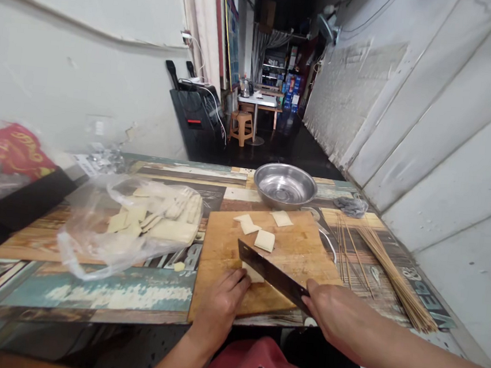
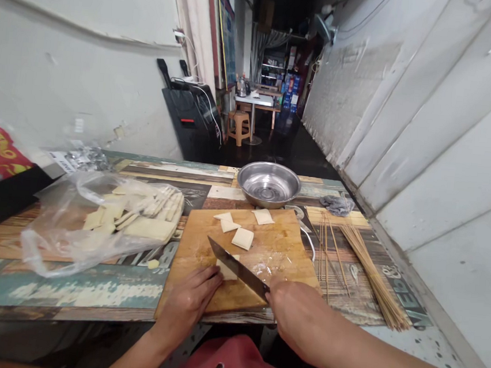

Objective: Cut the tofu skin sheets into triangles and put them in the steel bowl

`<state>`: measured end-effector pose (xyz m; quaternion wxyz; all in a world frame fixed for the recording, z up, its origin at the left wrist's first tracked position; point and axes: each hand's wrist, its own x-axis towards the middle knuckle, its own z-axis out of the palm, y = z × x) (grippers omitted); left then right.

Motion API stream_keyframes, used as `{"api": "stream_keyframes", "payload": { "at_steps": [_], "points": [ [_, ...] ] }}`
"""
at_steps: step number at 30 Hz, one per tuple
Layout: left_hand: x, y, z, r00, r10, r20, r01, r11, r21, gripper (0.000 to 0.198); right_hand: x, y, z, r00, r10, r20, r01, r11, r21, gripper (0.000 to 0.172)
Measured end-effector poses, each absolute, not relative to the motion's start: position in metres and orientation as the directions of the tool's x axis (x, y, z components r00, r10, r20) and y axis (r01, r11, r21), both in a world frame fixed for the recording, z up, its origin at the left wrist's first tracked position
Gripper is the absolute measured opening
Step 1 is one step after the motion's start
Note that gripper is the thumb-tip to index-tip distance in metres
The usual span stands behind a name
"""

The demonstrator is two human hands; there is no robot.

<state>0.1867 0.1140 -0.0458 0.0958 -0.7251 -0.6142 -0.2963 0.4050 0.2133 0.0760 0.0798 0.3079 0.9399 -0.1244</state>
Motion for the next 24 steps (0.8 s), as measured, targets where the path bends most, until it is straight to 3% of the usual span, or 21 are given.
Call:
{"api": "stream_keyframes", "payload": {
  "at_steps": [3, 8, 11, 14, 19, 24],
  "points": [
    [0.188, 0.116, -0.041, 0.072, 0.826, 0.559, 0.948, -0.231, 0.219, 0.024, 0.394, 0.215, 0.07, -0.787, 0.579, -0.213, 0.616, 0.756, -0.221, 0.02],
    [0.19, 0.122, -0.027, -0.004, 0.834, 0.551, 0.966, -0.14, 0.218, 0.02, 0.41, 0.224, 0.064, -0.7, 0.714, 0.024, 0.644, 0.645, -0.412, 0.029],
    [0.188, 0.13, -0.019, 0.029, 0.871, 0.49, 0.987, -0.103, 0.125, 0.035, 0.429, 0.23, 0.07, -0.615, 0.781, 0.112, 0.68, 0.597, -0.426, 0.032],
    [0.181, 0.141, -0.014, 0.075, 0.915, 0.396, 0.992, -0.109, 0.062, 0.056, 0.442, 0.232, 0.07, -0.575, 0.816, 0.061, 0.715, 0.537, -0.447, 0.035],
    [0.139, 0.168, -0.01, 0.105, 0.953, 0.285, 0.99, -0.126, 0.057, 0.032, 0.455, 0.231, 0.054, -0.554, 0.832, 0.03, 0.688, 0.477, -0.547, 0.034],
    [0.136, 0.184, 0.009, 0.096, 0.938, 0.332, 0.995, -0.099, -0.007, 0.031, 0.463, 0.234, 0.044, -0.521, 0.853, 0.028, 0.683, 0.437, -0.586, 0.032]
  ]
}}
